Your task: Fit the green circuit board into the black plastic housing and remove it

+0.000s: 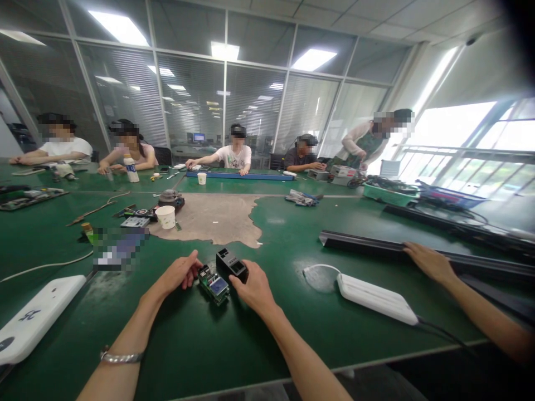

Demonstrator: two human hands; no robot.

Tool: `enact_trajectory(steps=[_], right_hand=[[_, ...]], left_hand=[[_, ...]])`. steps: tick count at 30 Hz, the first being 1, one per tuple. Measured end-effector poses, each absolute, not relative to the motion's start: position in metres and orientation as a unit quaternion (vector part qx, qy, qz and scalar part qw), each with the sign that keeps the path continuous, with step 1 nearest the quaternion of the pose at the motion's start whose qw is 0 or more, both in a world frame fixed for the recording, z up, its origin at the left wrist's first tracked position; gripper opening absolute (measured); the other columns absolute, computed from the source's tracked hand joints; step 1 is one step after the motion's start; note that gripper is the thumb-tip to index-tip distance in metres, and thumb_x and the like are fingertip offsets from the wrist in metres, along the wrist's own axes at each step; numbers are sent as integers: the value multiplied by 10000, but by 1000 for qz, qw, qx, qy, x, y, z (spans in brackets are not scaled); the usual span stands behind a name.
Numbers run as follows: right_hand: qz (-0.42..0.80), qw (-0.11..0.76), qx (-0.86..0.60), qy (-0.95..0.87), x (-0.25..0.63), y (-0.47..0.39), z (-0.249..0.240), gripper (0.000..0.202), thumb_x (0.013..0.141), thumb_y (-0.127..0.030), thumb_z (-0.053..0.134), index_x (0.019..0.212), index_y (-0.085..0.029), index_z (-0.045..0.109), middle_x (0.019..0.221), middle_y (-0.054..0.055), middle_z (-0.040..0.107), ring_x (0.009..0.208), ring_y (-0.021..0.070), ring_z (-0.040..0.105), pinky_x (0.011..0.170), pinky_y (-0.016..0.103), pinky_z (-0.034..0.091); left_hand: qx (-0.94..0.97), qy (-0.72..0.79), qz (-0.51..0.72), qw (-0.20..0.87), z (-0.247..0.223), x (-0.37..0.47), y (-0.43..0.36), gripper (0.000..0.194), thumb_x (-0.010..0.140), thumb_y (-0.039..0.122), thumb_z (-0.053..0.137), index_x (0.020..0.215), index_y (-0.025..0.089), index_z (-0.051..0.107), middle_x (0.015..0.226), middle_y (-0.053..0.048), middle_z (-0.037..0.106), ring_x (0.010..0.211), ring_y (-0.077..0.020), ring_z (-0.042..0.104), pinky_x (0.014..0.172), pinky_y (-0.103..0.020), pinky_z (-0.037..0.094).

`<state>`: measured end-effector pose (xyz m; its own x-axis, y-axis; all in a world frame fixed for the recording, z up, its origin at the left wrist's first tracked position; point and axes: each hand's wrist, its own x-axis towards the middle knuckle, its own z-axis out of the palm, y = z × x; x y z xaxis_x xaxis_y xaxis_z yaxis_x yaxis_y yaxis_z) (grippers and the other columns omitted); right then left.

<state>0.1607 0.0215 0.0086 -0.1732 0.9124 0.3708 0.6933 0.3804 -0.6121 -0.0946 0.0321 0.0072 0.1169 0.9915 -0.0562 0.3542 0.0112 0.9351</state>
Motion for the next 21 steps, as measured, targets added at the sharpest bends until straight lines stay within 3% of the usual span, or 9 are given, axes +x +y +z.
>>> enact_trajectory(steps=[5,12,17,21], right_hand=[[139,372,-540,-742,163,17,5,654,705,-427,674,1266,-151,478,1138,123,553,1033,259,536,885,357,428],[153,397,-518,-742,164,13,15,289,757,-351,629,993,-184,626,892,61,619,834,209,571,757,314,450],[219,453,-485,-716,161,5,35,273,808,-388,585,986,-187,633,854,31,645,719,162,573,661,267,441],[244,444,-461,-729,151,-11,48,244,803,-386,599,955,-202,645,818,12,647,674,145,563,613,246,423]], left_hand=[[608,558,356,438,9,-94,31,703,830,697,275,849,105,654,502,-5,553,348,-100,470,357,-201,352],[601,552,374,440,7,-95,30,693,833,686,291,877,98,654,592,-24,586,383,-102,499,355,-203,372],[596,552,374,447,8,-95,30,704,832,690,282,908,92,646,611,-23,582,379,-100,504,346,-197,372],[592,544,387,451,10,-96,29,680,821,693,313,953,105,628,664,-25,589,402,-101,520,357,-199,386]])
